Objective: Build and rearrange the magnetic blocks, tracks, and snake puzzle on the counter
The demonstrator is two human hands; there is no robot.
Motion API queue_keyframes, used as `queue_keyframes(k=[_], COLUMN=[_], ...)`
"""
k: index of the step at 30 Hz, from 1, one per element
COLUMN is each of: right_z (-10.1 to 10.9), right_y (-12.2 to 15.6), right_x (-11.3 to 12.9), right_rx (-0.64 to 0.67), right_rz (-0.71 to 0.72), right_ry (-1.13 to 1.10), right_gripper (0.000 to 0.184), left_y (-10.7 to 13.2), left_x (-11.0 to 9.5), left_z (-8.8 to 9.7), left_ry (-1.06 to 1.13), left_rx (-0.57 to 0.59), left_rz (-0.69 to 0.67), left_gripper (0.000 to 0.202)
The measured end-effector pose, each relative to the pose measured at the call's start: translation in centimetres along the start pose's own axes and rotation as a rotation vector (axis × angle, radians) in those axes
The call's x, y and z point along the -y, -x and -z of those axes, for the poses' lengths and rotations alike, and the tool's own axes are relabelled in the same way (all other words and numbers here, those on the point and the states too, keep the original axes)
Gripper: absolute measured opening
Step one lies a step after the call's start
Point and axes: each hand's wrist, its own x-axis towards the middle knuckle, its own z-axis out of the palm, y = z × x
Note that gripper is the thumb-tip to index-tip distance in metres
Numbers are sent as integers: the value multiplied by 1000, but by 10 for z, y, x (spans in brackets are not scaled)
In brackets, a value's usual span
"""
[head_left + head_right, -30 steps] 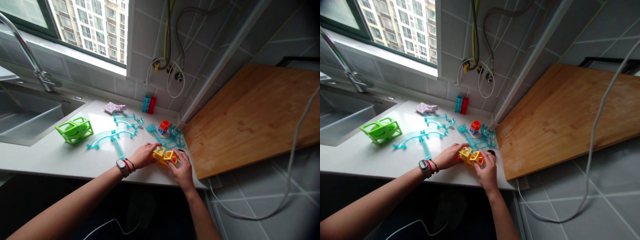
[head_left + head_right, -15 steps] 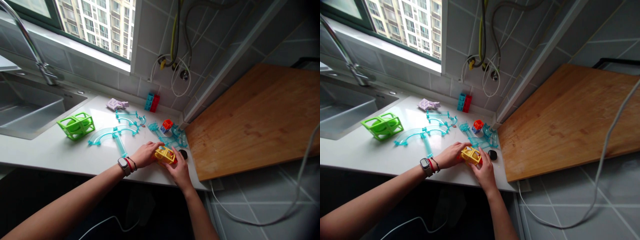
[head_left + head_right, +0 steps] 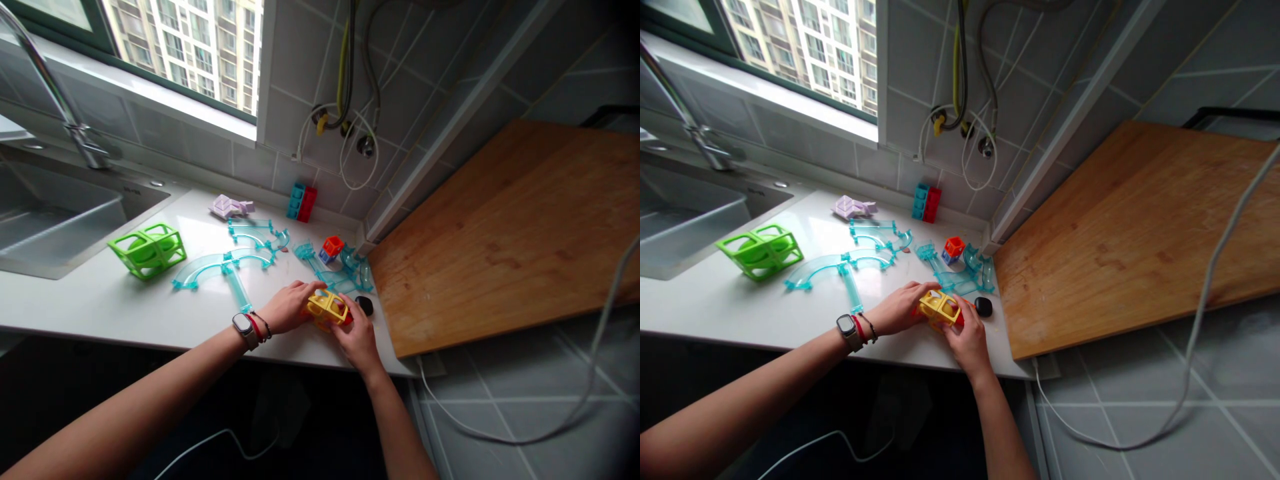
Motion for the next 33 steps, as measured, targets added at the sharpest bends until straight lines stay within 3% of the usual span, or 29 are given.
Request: queue_keyframes(k=[12, 21, 33], right_z=[1, 2, -2], right_y=[0, 0, 3], right_x=[-1, 0, -3], right_rx=[3, 7, 12], right_rz=[-11, -40, 50], right_ry=[-16, -56, 80], right_gripper=[56, 59, 63], left_y=[0, 1, -1], left_x=[-5, -2, -1], left_z=[8, 2, 7], left_ry=[36, 41, 104], left_rx=[25, -3, 34], left_rz=[-12, 20, 13], left_gripper=[75, 77, 83])
